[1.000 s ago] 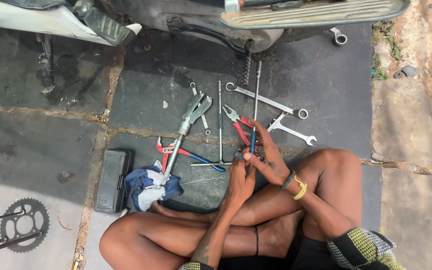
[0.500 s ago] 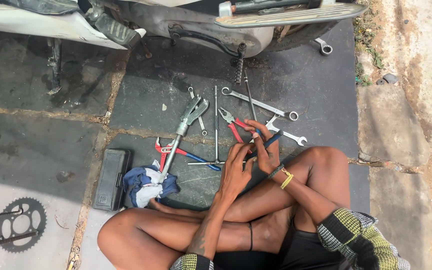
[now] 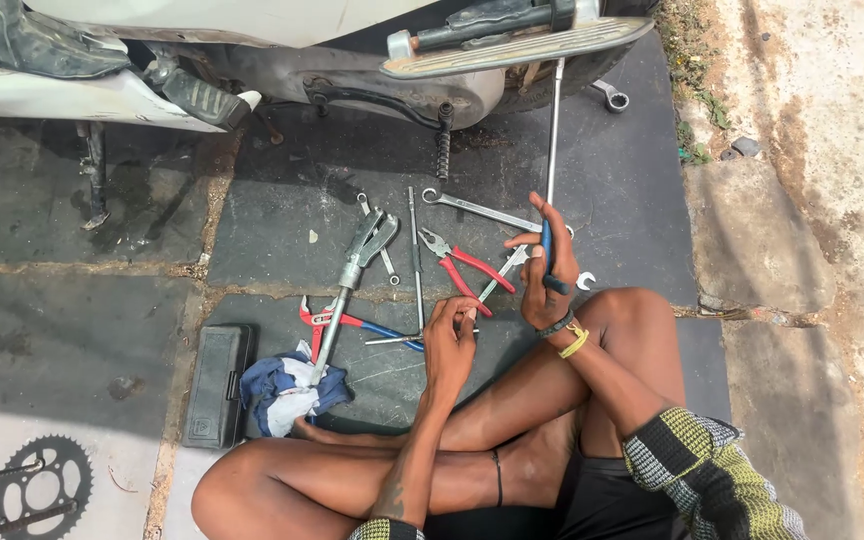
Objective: The person sits on the ground beside a scooter and uses hand tools to work on its underbody. They fit a socket extension onto a fastener near the footrest area, use pliers on a component, and turn a T-handle wrench to loosen or tighten bolts, picking and swapping tools from the ground.
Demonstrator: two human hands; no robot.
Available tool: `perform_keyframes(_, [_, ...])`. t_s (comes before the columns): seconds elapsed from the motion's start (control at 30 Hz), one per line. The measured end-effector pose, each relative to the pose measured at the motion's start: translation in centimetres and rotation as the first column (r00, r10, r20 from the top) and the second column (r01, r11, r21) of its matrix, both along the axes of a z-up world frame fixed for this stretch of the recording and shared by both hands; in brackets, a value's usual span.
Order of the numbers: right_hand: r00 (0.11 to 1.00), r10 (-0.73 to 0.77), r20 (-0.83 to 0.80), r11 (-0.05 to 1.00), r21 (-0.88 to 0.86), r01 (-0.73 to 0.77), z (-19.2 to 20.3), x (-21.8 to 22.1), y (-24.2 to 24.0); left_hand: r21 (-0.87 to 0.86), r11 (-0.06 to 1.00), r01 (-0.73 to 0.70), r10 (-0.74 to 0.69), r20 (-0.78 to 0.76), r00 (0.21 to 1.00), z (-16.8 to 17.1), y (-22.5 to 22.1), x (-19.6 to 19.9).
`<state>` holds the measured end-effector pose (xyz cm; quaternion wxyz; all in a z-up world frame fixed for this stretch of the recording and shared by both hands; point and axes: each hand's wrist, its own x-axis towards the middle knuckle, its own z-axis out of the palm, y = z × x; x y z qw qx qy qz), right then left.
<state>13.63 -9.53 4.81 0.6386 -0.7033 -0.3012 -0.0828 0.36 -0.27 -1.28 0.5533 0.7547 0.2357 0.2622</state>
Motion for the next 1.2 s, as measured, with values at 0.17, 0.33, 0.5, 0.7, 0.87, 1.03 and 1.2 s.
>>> perform_keyframes(0.17, [0.971,0.128,0.202,0.992,-0.005,-0.130,-1.2,-0.4,-0.2,0.015,0.999,0.044,-0.042,-0.137,0.990,1.6,-0.2,-0.1])
perform_keyframes(0.33, [0.960,0.087,0.266,0.994,-0.080,-0.068,-0.8,-0.8,0.5,0.017,0.998,0.065,-0.063,-0.123,0.990,1.8,-0.3,-0.1])
perform_keyframes(0.5, [0.976,0.153,0.157,0.988,-0.003,-0.154,-0.9,-1.0,0.3,0.001,0.996,0.087,-0.086,-0.143,0.986,2.3,-0.6,-0.3])
perform_keyframes(0.7, [0.963,0.181,0.202,0.982,0.008,-0.186,-0.3,-1.0,0.3,0.042,0.994,0.098,-0.094,-0.077,0.993,1.7,-0.8,-0.3])
perform_keyframes(0.87, [0.963,0.246,-0.108,0.953,0.208,-0.220,2.0,-2.4,1.2,0.014,0.992,0.122,-0.118,-0.162,0.980,2.4,-1.0,-0.4])
perform_keyframes(1.03, [0.949,0.260,-0.180,0.947,0.239,-0.214,2.5,-3.3,0.5,0.027,0.993,0.111,-0.107,-0.136,0.985,1.7,-0.9,-0.4])
perform_keyframes(1.2, [0.942,0.269,-0.200,0.945,0.242,-0.219,3.3,-3.2,0.1,0.018,0.992,0.121,-0.116,-0.174,0.978,2.1,-1.1,-0.1])
